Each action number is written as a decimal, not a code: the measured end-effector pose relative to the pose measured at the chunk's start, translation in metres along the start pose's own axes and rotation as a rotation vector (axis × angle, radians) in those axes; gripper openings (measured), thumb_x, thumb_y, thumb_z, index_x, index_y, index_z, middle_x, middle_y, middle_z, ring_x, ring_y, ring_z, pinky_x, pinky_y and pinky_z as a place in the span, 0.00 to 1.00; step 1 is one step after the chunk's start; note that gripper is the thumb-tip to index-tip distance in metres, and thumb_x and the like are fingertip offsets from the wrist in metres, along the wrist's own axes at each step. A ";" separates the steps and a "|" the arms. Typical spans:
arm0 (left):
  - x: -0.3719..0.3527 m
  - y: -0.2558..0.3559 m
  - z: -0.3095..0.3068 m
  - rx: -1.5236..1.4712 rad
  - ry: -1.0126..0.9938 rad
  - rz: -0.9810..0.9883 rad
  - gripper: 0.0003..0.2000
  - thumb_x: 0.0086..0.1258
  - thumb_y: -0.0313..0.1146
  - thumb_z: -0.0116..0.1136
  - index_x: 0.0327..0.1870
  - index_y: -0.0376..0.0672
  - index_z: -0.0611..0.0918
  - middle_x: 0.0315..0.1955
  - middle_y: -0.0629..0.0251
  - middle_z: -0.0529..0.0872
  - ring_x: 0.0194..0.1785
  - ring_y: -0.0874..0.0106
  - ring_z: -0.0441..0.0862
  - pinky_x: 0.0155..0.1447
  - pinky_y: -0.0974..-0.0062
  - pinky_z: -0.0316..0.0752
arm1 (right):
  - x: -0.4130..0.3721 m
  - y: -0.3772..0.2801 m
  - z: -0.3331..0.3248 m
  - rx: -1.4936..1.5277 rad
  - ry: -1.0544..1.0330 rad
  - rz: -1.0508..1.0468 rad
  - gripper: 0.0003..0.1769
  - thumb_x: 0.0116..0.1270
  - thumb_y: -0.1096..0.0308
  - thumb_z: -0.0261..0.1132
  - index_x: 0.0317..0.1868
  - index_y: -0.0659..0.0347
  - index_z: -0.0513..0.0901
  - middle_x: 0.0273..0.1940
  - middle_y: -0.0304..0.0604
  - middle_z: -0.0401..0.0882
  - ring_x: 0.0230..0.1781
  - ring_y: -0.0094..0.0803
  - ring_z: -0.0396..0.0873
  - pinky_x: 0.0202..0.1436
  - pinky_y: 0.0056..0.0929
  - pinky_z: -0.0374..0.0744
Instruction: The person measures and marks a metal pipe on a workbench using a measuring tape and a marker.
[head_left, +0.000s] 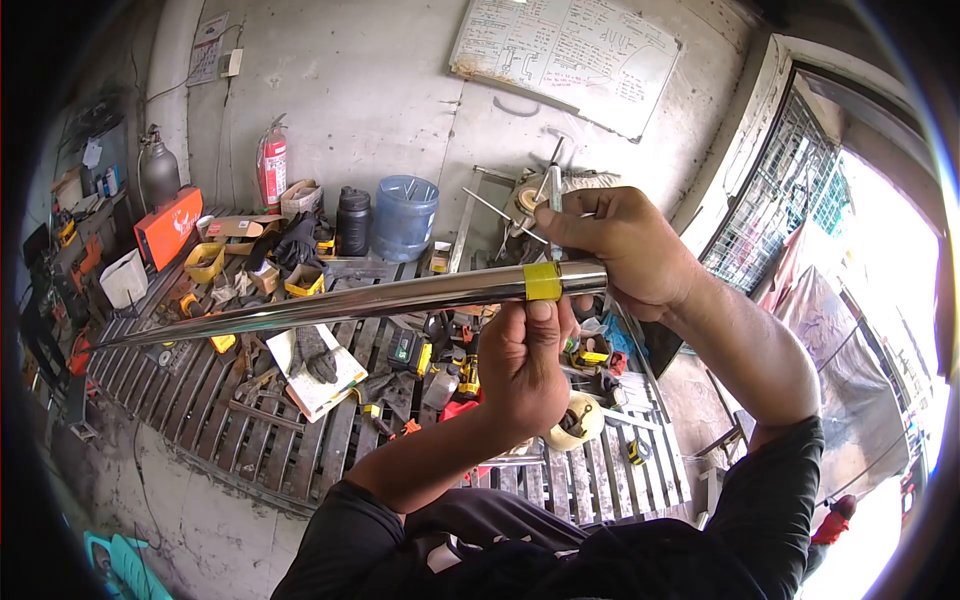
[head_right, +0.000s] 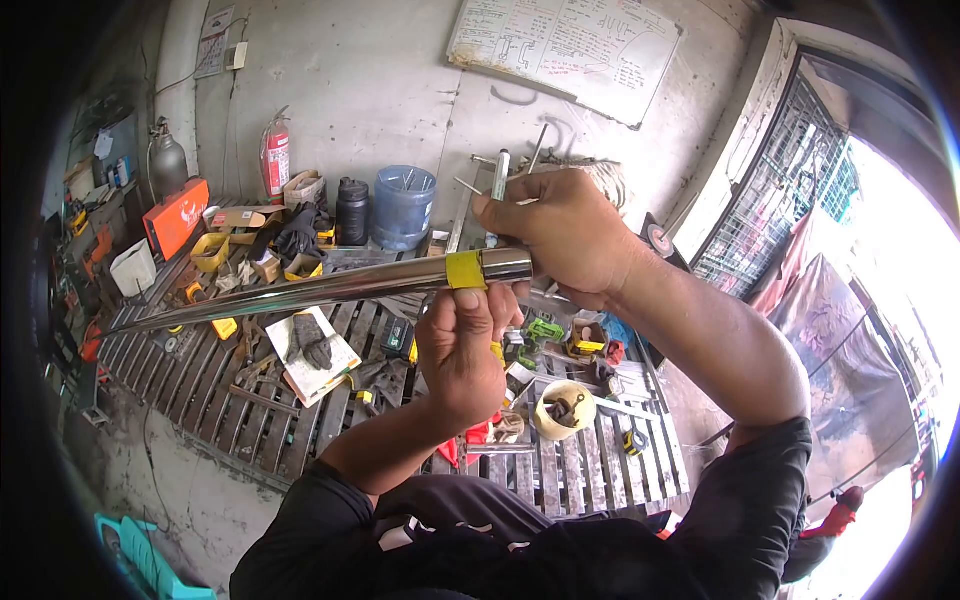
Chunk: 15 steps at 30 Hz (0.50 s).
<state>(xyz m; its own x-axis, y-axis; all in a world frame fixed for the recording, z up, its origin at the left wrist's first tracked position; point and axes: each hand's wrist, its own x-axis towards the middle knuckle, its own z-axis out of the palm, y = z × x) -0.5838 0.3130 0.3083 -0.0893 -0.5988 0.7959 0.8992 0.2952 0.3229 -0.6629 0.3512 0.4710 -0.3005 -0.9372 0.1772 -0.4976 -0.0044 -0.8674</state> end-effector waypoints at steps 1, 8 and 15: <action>0.000 -0.001 0.000 -0.006 0.001 0.005 0.18 0.96 0.40 0.42 0.41 0.41 0.73 0.29 0.70 0.72 0.34 0.77 0.67 0.52 0.64 0.78 | -0.001 -0.001 0.000 -0.040 0.012 0.020 0.19 0.78 0.59 0.75 0.37 0.69 0.88 0.25 0.39 0.83 0.23 0.21 0.78 0.25 0.27 0.75; -0.001 0.002 -0.002 0.058 0.001 -0.033 0.17 0.96 0.40 0.43 0.41 0.41 0.74 0.29 0.69 0.74 0.34 0.77 0.69 0.48 0.66 0.78 | 0.018 0.006 -0.015 -0.018 0.263 -0.218 0.18 0.81 0.57 0.72 0.45 0.68 0.88 0.27 0.35 0.82 0.25 0.21 0.77 0.31 0.25 0.77; -0.005 -0.006 -0.011 -0.013 -0.062 -0.003 0.16 0.96 0.38 0.44 0.43 0.40 0.76 0.31 0.66 0.77 0.36 0.75 0.73 0.52 0.64 0.79 | -0.012 0.003 -0.026 -0.070 0.095 -0.405 0.16 0.91 0.63 0.58 0.64 0.68 0.82 0.35 0.40 0.87 0.30 0.23 0.82 0.39 0.27 0.82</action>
<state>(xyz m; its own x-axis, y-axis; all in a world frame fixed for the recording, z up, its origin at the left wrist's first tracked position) -0.5834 0.3061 0.2966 -0.1178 -0.5525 0.8251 0.9042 0.2838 0.3192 -0.6821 0.3716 0.4789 -0.1416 -0.8284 0.5420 -0.6437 -0.3389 -0.6861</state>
